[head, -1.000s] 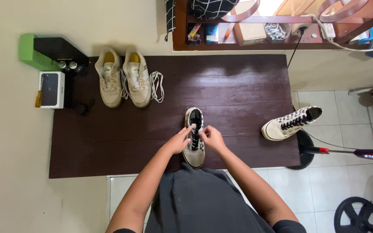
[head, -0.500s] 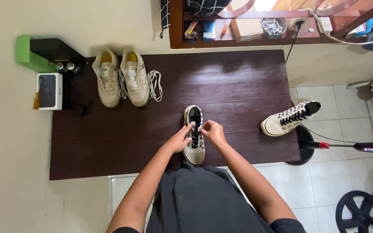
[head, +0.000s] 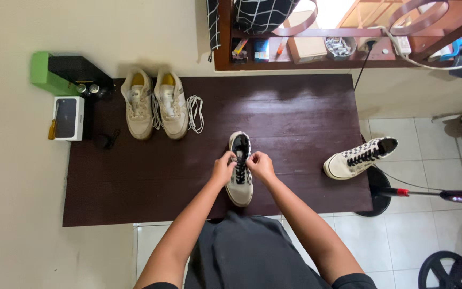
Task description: The person unlaces a white sneaker, removes the laces, and sets them aside. Then the person picks up a high-top sneaker and begins threading a black lace through the eyelets. The person continues lacing the high-top shoe, pulling the lace through each eyelet in sequence.
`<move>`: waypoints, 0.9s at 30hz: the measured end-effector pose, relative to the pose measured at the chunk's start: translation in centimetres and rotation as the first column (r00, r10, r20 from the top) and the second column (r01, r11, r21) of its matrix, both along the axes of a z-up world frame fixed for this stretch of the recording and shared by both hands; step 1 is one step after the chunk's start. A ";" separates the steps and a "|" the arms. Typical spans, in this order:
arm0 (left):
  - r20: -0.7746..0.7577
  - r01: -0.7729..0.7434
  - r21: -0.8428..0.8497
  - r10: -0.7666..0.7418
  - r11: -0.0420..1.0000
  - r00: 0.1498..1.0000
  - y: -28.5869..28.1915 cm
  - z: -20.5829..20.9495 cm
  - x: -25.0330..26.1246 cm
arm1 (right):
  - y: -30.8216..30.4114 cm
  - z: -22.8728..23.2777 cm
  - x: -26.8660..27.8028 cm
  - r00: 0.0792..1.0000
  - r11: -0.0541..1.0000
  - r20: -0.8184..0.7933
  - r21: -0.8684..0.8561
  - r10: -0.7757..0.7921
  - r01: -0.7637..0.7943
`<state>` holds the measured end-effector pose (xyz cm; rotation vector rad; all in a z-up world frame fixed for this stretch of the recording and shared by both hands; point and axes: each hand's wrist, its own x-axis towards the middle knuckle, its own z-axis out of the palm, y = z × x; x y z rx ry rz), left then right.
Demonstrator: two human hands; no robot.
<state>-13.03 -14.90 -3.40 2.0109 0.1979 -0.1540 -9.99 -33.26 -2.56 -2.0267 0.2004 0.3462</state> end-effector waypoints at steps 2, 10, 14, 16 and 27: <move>0.055 -0.017 -0.007 0.017 1.000 0.998 0.1 -0.4 1.8 | 0.1 -0.3 2.0 0.991 0.999 0.131 -0.014 0.032 -0.030; 0.070 0.029 0.019 -0.031 0.999 0.997 1.3 -1.1 4.7 | -0.3 -2.7 5.3 0.997 0.995 0.021 0.067 0.072 -0.073; 0.014 0.085 0.039 -0.086 0.996 0.996 1.5 -0.4 4.2 | -1.7 -4.3 3.1 0.989 0.968 -0.092 0.234 0.115 -0.091; 0.027 0.136 0.020 -0.137 0.990 0.990 1.8 0.1 3.7 | -2.5 -4.7 2.3 0.985 0.937 -0.106 0.336 0.137 -0.094; -0.071 0.329 0.038 -0.326 0.943 0.943 1.7 3.1 1.5 | 0.2 -0.2 6.7 0.985 0.985 0.127 -0.138 0.120 -0.102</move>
